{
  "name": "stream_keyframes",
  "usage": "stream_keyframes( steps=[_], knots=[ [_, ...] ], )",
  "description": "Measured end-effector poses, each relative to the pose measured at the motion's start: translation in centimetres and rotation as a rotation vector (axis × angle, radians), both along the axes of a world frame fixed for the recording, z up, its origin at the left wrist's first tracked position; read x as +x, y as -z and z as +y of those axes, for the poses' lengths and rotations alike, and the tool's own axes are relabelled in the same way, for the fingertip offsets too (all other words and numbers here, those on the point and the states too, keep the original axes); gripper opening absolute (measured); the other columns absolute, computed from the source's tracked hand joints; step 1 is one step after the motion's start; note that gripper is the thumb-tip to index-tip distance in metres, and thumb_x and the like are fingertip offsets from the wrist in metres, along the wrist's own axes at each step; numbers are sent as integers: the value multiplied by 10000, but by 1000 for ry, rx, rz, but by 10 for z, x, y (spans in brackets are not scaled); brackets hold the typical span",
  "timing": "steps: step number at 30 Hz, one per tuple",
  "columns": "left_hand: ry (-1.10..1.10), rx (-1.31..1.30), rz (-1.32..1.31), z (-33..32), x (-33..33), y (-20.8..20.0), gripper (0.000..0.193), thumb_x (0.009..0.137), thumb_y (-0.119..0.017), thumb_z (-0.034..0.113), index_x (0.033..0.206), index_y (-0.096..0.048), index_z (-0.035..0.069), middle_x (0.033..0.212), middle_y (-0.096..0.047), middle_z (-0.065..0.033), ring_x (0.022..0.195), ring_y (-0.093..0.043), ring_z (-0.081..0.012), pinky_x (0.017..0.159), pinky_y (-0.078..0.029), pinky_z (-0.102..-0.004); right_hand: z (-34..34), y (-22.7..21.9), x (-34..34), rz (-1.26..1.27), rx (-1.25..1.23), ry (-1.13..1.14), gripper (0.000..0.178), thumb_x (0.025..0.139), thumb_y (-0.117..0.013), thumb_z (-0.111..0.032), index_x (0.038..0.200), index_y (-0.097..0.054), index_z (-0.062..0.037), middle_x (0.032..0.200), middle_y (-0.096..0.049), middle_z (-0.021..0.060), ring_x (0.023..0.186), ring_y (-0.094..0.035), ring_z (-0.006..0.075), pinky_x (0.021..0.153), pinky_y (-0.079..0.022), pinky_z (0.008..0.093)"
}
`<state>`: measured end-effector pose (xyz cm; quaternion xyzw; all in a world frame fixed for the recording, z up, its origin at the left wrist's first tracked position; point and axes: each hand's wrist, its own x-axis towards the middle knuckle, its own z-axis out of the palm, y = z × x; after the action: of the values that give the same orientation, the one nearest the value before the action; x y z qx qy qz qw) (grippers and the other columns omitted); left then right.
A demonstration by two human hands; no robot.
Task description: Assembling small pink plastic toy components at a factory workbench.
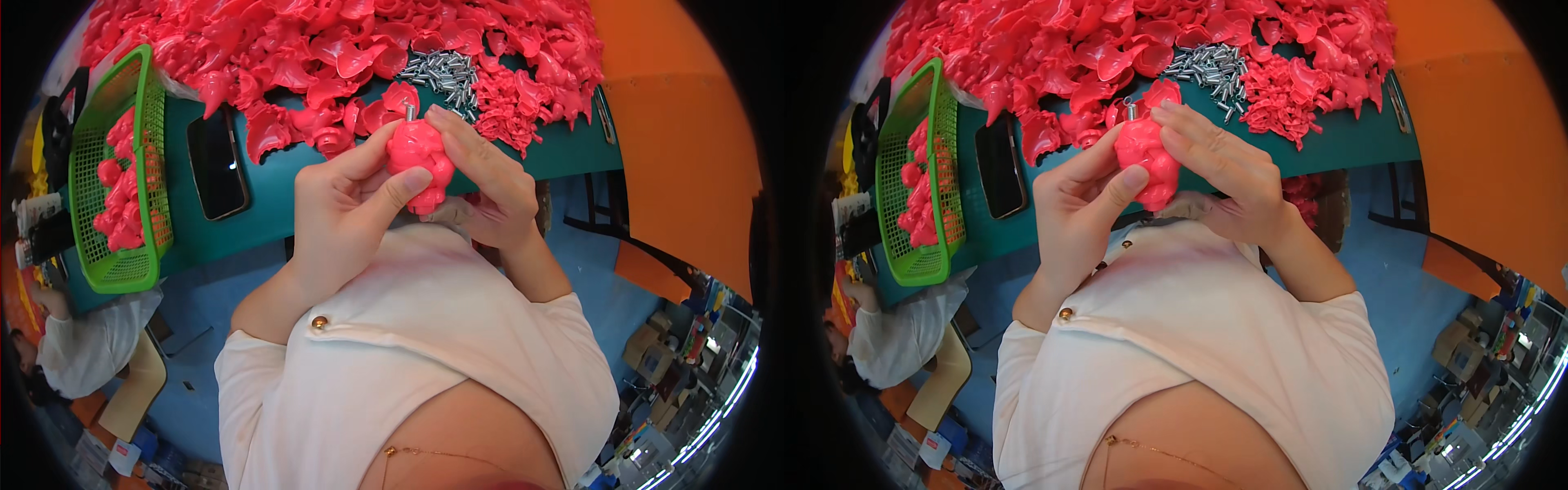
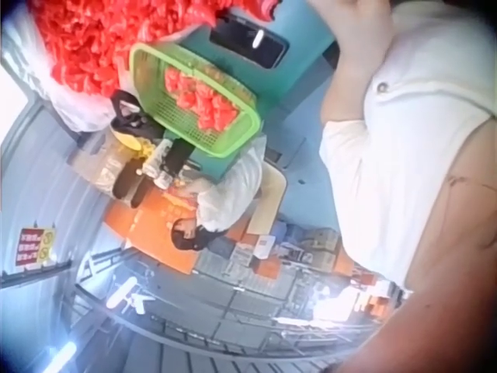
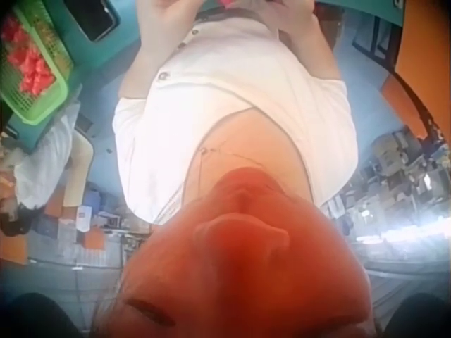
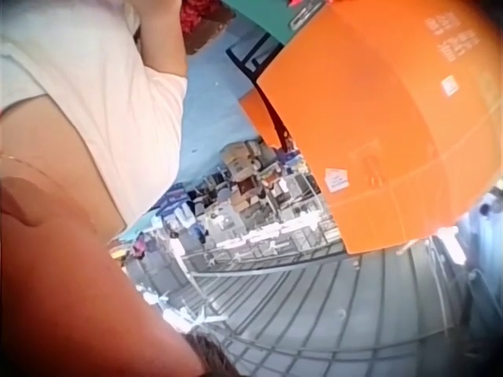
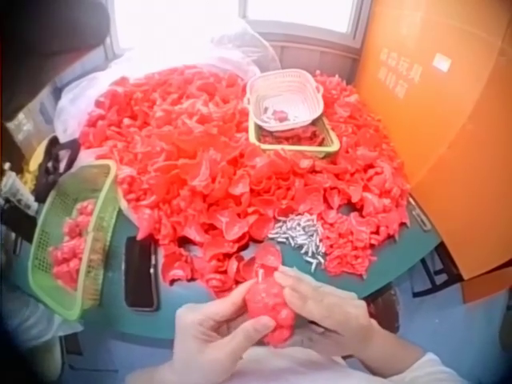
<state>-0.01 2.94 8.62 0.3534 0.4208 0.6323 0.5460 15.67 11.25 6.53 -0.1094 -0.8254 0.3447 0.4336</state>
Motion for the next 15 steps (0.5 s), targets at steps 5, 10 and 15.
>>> stream_keyframes(
  steps=[5, 10, 15],
  knots=[
    [-31, 56, 137, -5, 3, 2, 426, 821, -616, -31, 1213, -470, -116, 952, -651, -128, 852, -627, -135, 767, -510, -247, -2, -2, 3, 106, -81, -77, 572, 689, -763, -130, 1179, -524, 42, 1200, -521, 281, 1149, -497, 403, 966, -391, 464],
    [-45, 126, 276, -6, 4, 1, 464, 782, -655, -33, 1200, -476, -125, 838, -668, -138, 767, -661, -151, 686, -525, -244, -11, -2, 2, 117, -98, 18, 439, 732, -733, -100, 1104, -550, 46, 1163, -551, 271, 1100, -538, 393, 940, -415, 478],
    [-85, 183, 374, -8, 4, -2, 468, 745, -693, -24, 1162, -509, -128, 825, -668, -150, 751, -669, -171, 665, -529, -248, -15, -2, 1, 218, -128, -9, 406, 777, -696, -126, 1110, -537, 42, 1145, -554, 280, 1084, -540, 411, 929, -417, 503]
  ],
)
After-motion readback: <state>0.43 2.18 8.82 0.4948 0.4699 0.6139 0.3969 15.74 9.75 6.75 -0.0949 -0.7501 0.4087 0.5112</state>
